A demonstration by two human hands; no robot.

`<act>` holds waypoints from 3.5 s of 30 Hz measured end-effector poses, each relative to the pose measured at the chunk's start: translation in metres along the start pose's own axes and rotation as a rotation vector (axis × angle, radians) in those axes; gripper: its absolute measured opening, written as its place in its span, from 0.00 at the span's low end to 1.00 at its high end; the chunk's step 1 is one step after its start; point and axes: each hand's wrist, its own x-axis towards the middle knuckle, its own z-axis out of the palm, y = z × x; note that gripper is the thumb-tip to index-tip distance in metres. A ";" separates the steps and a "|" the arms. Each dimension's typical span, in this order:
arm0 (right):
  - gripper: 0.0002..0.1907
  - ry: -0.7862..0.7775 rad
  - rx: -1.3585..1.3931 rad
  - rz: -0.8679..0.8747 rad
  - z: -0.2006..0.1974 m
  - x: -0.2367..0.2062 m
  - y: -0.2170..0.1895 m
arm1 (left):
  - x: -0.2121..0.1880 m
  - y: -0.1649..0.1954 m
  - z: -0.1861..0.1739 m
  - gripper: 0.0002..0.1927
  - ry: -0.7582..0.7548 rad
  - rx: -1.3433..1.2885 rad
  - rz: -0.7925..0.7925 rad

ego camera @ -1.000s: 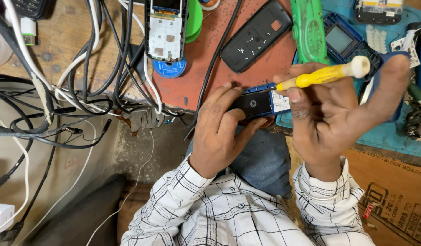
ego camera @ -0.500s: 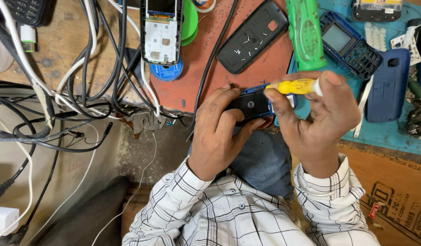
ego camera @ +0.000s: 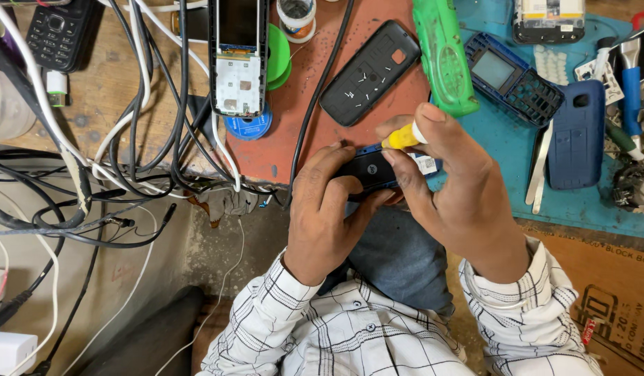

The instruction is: The person repairs a blue feature phone at a cluttered workbench. They unscrew the back cover with a yellow screwdriver, remove the battery, wipe the inside of the phone with a cloth, reinsert the battery and cover, and tighten the screws with the screwdriver.

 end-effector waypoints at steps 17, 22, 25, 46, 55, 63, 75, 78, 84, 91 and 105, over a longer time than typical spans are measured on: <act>0.40 0.028 -0.059 -0.001 0.003 -0.004 0.006 | 0.001 0.001 -0.004 0.21 -0.021 -0.002 -0.017; 0.35 0.159 -0.064 0.226 0.007 -0.002 0.009 | 0.000 0.001 -0.004 0.22 -0.026 -0.007 0.001; 0.34 0.080 0.042 0.107 0.005 -0.002 0.012 | 0.001 0.000 -0.003 0.22 -0.008 -0.017 -0.001; 0.43 0.068 -0.043 0.053 -0.006 -0.001 0.014 | 0.002 0.000 -0.002 0.22 -0.013 -0.014 0.007; 0.43 0.081 -0.087 0.055 -0.004 -0.002 0.012 | 0.002 0.000 -0.003 0.22 -0.015 -0.014 0.009; 0.38 0.047 -0.057 0.114 0.001 -0.002 0.007 | 0.001 -0.001 -0.003 0.22 -0.034 0.004 0.012; 0.44 0.042 -0.108 0.012 -0.003 0.001 0.014 | 0.002 -0.001 0.000 0.22 -0.006 -0.048 0.005; 0.47 0.045 -0.138 0.032 -0.003 0.001 0.015 | 0.002 -0.001 -0.001 0.22 -0.008 -0.039 0.015; 0.46 0.056 -0.052 0.055 0.002 -0.001 0.016 | 0.003 0.000 -0.001 0.22 0.001 -0.038 0.012; 0.35 0.028 -0.032 0.191 -0.010 0.018 0.023 | 0.003 -0.001 -0.001 0.21 -0.004 -0.033 0.016; 0.43 -0.155 -0.734 -0.100 0.016 0.051 0.043 | 0.005 0.000 -0.001 0.21 -0.018 -0.047 0.036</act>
